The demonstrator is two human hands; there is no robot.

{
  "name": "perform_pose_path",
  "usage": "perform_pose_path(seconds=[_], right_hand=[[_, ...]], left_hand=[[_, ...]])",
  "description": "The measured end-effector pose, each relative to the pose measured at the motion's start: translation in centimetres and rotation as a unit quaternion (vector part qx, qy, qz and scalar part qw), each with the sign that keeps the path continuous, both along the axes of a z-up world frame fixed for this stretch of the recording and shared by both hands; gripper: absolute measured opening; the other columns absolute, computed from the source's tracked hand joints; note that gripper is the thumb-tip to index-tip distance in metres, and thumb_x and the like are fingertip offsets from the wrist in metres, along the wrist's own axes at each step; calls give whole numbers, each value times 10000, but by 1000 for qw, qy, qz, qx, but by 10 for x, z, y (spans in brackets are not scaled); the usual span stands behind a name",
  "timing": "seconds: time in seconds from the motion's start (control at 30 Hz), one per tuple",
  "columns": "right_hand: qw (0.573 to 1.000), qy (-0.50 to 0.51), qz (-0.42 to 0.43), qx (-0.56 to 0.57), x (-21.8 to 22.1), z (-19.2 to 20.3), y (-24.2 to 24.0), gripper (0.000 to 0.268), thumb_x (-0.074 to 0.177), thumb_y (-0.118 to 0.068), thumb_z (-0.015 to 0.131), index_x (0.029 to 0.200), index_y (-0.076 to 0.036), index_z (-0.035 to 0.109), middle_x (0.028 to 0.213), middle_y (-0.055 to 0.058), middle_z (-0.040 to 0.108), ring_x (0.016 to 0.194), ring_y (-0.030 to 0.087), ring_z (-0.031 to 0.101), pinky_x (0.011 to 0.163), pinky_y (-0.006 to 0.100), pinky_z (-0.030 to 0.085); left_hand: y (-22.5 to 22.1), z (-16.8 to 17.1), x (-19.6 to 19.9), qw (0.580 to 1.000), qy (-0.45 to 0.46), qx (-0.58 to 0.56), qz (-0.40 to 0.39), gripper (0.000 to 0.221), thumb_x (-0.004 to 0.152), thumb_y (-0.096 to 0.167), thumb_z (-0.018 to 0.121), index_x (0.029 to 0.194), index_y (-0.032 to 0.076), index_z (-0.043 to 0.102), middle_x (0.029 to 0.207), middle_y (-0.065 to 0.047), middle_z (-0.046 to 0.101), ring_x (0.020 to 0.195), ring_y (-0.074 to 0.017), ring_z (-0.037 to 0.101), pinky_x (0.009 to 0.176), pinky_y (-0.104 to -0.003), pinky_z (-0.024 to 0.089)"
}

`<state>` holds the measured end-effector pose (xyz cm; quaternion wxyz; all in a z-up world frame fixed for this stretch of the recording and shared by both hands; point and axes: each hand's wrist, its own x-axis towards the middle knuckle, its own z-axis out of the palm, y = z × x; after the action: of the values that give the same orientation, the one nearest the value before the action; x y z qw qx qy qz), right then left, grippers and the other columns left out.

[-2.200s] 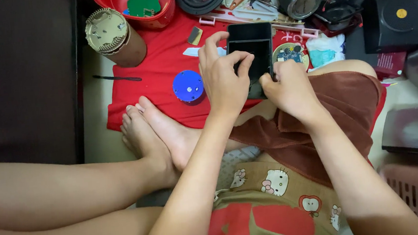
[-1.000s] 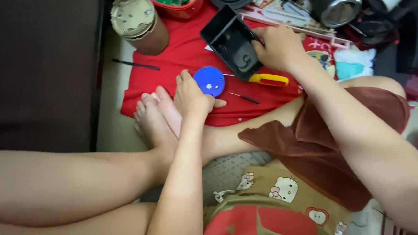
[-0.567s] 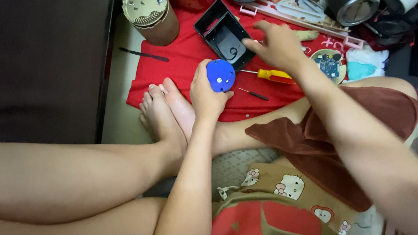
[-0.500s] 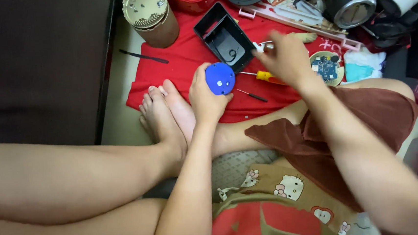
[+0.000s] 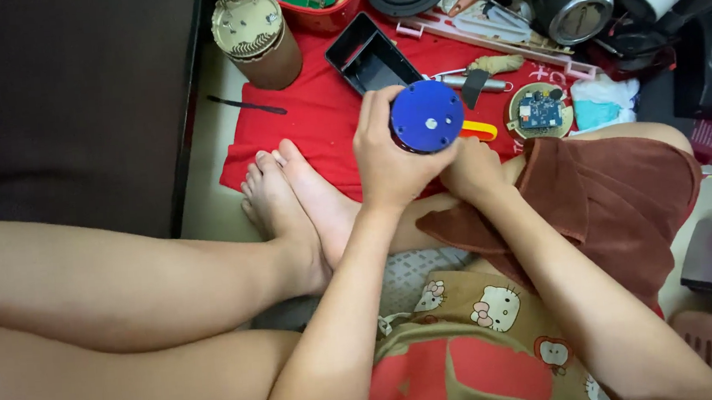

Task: Aligning a small circuit board with its housing and preparing it for assembly using a screwdriver.

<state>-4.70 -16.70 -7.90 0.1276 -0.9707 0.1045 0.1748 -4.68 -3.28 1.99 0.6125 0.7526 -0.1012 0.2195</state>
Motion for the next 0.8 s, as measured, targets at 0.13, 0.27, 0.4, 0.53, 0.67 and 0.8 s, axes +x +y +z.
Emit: perform_pose_path(seconds=[0.13,0.27,0.4,0.53,0.67,0.8], right_hand=[[991,18,-124,42,-1,33,14,324,723,-243,588,931,3,624,867,184,634,877,366,620,746,448,496],[993,-35,-99,58,-10,47,8,270,751,-213,579,927,-9,604,824,202,631,843,389,617,718,472,492],[990,-96,-68,73,-27,56,-6,202,788,-175,568,922,-25,579,770,225,628,800,419,614,681,502,486],[987,-137,-59,66,-49,80,-25,157,812,-150,560,919,-35,562,733,241,626,771,439,613,657,522,482],[966,-240,-48,86,-65,120,-22,102,830,-123,561,932,-125,567,741,109,647,771,362,616,657,468,477],[940,-305,-23,153,-65,142,-4,129,841,-168,569,943,-195,642,805,35,662,783,261,633,682,351,488]], left_hand=[[-7,5,-4,1000,-13,-9,-11,620,403,192,803,946,126,512,842,-55,528,842,-278,587,813,-378,470],[-10,6,-8,999,-11,-12,-31,625,404,203,800,955,132,513,845,-49,524,851,-270,583,817,-378,469],[-10,2,-9,999,-15,-8,-43,617,429,204,799,964,127,502,849,-68,522,865,-299,577,800,-404,468],[-13,-16,-8,999,-4,-2,-45,642,411,158,807,976,125,505,879,-74,531,870,-330,576,807,-430,462],[-13,-36,-11,998,45,11,-33,663,417,118,811,1002,118,500,935,-75,536,918,-341,569,832,-460,446],[-8,-56,-10,994,105,25,-19,710,401,77,812,1034,106,493,981,-92,536,961,-366,558,848,-504,436]])
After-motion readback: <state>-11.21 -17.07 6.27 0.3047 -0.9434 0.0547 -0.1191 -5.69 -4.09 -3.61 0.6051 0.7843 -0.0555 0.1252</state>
